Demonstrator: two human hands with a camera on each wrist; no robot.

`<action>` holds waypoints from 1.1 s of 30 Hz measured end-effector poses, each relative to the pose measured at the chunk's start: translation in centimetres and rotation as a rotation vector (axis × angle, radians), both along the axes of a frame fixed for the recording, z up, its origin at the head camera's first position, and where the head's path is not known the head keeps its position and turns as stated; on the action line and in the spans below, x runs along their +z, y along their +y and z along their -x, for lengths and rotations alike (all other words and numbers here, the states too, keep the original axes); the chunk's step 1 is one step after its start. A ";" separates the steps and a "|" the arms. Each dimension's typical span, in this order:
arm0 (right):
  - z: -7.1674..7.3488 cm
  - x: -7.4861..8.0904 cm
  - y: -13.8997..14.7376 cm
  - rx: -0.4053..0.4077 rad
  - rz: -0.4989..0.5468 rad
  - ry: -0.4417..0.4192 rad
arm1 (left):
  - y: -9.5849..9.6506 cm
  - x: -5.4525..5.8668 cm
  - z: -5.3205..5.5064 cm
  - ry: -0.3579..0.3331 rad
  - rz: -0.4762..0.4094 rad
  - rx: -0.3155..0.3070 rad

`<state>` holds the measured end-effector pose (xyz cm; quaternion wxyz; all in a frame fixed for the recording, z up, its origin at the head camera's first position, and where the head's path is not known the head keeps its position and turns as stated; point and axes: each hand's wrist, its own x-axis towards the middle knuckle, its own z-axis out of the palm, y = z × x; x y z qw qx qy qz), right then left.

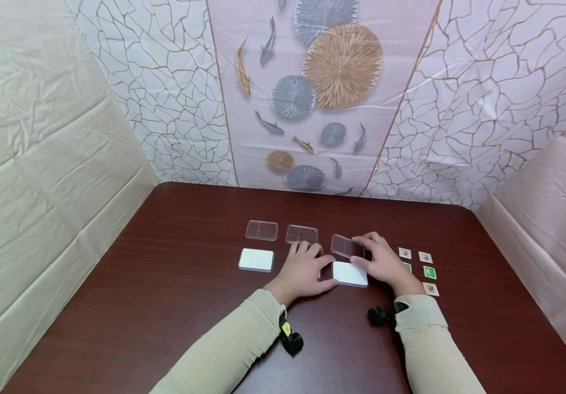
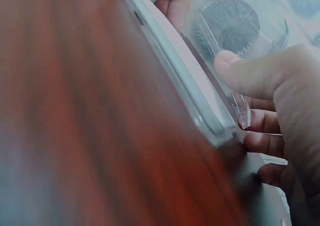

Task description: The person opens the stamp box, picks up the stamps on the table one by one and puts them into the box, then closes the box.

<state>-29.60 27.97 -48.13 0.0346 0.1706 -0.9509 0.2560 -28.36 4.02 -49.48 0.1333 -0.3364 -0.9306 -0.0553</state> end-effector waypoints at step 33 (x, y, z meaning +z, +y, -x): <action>-0.5 0.2 7.0 -0.458 -0.080 0.129 | -0.2 -0.2 -0.1 -0.004 -0.017 0.004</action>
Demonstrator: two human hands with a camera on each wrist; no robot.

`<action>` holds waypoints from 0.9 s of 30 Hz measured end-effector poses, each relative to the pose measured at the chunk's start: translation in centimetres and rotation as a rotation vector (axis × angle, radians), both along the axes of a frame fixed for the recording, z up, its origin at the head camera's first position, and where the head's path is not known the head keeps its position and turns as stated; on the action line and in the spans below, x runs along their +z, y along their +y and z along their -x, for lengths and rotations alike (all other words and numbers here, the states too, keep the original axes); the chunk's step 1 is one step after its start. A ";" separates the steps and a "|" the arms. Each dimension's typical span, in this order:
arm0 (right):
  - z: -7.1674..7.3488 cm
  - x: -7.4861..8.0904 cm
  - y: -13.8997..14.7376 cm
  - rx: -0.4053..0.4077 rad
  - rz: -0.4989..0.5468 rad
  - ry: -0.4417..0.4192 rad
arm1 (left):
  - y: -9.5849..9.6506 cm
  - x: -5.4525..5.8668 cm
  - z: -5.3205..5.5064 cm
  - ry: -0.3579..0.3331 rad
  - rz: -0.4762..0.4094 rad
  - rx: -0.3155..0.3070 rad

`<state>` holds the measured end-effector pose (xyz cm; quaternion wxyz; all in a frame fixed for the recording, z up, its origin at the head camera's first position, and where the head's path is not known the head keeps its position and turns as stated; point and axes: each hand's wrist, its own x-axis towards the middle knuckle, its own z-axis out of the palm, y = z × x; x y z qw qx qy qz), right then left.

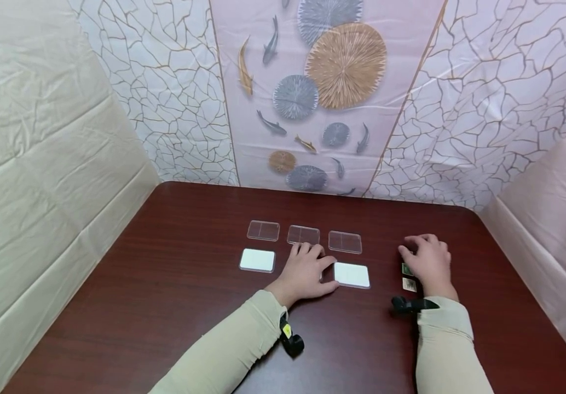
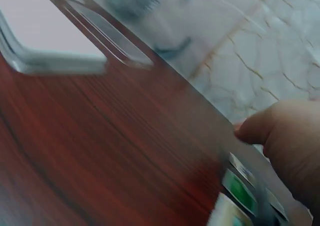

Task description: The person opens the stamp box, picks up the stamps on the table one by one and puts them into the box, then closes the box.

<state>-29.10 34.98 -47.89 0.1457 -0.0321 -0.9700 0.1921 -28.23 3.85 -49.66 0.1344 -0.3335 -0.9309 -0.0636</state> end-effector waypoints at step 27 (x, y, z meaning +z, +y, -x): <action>-0.6 -0.6 0.9 -0.104 -0.015 0.053 | 0.1 0.2 -0.1 -0.010 -0.004 -0.005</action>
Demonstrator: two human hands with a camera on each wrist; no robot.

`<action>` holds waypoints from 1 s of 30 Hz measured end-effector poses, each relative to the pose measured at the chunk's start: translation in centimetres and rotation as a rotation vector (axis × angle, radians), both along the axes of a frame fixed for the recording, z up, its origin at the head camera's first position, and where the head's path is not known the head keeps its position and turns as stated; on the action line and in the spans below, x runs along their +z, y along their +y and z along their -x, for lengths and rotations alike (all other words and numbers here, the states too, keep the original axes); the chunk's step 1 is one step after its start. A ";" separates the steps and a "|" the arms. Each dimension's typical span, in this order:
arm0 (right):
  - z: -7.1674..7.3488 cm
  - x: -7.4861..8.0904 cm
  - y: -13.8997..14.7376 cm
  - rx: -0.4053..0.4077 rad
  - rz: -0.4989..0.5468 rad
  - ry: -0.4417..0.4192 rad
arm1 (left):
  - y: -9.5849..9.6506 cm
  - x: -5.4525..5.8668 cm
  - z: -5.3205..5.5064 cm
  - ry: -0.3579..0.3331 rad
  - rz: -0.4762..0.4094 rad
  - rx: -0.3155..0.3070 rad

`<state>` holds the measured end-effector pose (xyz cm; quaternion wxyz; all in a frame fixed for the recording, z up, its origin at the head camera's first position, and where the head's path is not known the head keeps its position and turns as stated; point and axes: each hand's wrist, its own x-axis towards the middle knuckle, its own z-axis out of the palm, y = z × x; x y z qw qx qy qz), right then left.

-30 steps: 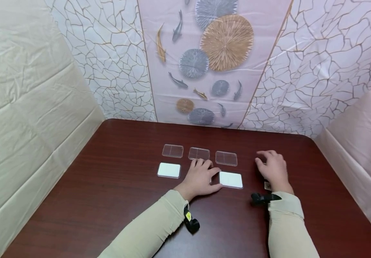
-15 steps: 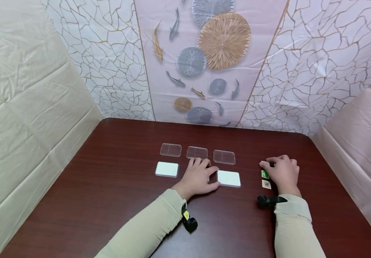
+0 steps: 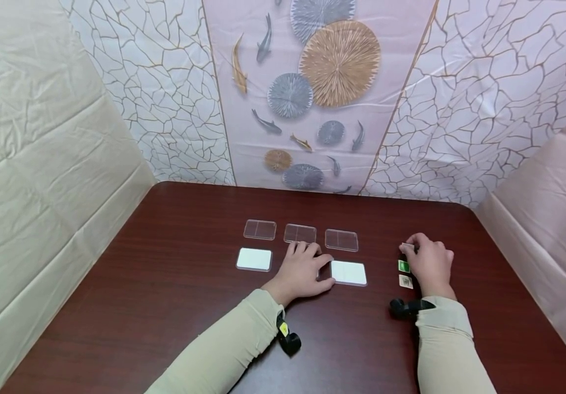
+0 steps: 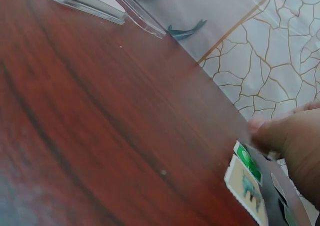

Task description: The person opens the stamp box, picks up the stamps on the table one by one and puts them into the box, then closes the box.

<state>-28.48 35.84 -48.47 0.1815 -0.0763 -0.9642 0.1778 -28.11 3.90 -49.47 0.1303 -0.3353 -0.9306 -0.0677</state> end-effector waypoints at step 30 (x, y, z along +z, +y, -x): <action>-2.2 -0.8 -12.4 0.396 0.179 0.085 | -0.1 0.0 0.2 0.005 0.008 0.018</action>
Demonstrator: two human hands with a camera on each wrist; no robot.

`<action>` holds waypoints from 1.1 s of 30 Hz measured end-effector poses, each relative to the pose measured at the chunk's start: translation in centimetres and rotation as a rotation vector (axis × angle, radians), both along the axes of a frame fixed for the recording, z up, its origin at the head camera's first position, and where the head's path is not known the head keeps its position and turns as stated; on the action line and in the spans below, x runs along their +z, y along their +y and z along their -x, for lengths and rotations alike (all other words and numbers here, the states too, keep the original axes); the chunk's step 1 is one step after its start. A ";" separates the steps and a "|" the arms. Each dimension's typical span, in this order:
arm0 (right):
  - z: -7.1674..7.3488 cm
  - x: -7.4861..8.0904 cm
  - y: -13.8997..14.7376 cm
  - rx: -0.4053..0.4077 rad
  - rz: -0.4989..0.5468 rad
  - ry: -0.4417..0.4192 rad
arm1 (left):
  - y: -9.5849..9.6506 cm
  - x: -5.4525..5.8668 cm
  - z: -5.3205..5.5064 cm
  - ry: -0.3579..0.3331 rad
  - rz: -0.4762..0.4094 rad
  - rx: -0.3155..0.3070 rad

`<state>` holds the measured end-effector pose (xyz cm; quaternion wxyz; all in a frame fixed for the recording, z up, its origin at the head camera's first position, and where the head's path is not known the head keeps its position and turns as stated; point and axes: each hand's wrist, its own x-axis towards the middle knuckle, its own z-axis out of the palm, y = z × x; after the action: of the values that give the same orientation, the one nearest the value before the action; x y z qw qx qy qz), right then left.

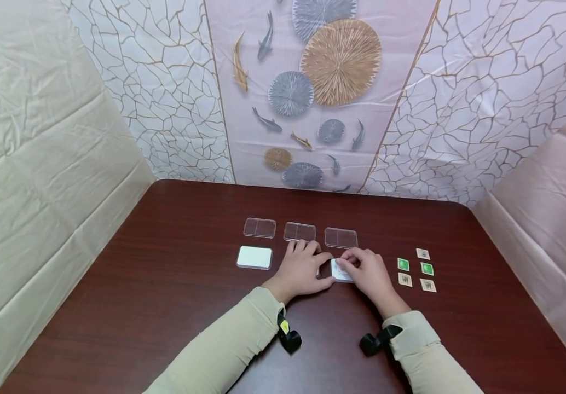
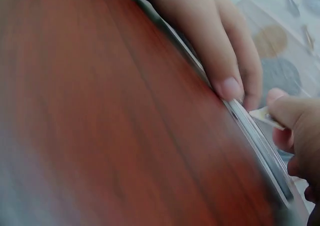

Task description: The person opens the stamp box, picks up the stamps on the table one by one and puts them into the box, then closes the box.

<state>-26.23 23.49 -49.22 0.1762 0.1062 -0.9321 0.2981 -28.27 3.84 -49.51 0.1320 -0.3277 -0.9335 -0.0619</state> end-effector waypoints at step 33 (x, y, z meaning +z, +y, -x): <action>0.4 -0.2 -1.1 -0.001 -0.332 0.128 | 0.3 0.0 0.2 -0.071 -0.001 0.039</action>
<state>-26.59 22.43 -49.44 0.2155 0.1523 -0.9554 0.1324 -28.44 4.16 -49.51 0.1002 -0.3067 -0.9438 -0.0715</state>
